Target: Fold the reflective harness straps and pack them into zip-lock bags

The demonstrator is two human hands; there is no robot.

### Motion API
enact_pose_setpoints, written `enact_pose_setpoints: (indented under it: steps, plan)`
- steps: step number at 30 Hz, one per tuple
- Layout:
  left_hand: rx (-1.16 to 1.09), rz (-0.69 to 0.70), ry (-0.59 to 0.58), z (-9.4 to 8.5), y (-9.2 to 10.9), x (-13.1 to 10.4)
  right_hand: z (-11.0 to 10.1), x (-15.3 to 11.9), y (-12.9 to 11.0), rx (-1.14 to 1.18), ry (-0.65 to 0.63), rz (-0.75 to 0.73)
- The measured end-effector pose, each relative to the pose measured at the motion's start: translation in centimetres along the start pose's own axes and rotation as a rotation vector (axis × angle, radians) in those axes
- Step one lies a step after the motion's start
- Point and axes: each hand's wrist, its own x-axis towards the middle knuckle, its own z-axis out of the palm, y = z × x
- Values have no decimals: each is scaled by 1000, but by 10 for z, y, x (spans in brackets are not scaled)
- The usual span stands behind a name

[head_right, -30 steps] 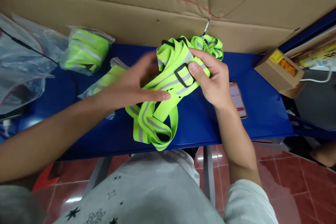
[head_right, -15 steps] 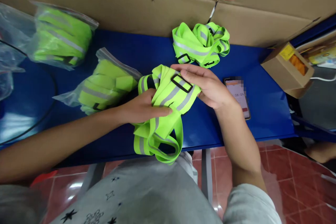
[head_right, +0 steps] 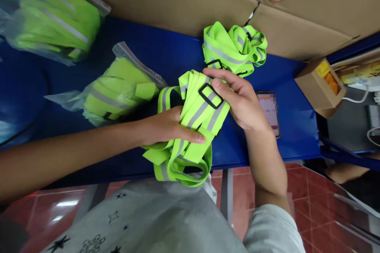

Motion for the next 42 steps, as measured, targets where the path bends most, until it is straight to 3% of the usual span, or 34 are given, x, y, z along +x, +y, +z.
enact_pose_setpoints:
  steps: [4, 8, 11, 15, 20, 22, 27, 29, 34, 38, 42]
  plan:
    - [216, 197, 31, -6, 8, -1, -9, -5, -9, -29, -23, 12]
    - [418, 335, 51, -14, 21, -4, -8, 1, -2, -42, -162, 116]
    - [422, 390, 96, -15, 22, -4, 1, 6, 8, -162, -132, -26]
    - [382, 311, 216, -18, 21, -2, 6, 1, 9, -344, 42, -276]
    - [352, 311, 207, -22, 26, -2, 9, -15, -3, -545, -130, -363]
    - [239, 301, 210, -20, 29, -4, 15, -17, -1, -611, -70, -428]
    - [-231, 98, 43, 0, 35, -15, 25, -15, 7, -522, 234, -457]
    - [-298, 100, 17, 8, 36, -20, 25, -14, 8, -518, 253, -480]
    - [-351, 31, 76, 14, 27, -20, 24, -20, 0, -552, 331, -513]
    - [-317, 25, 22, 15, 14, -14, 27, -25, -3, -574, 334, -504]
    - [-446, 53, -10, 26, 5, -18, 25, -27, 4, -721, 326, -664]
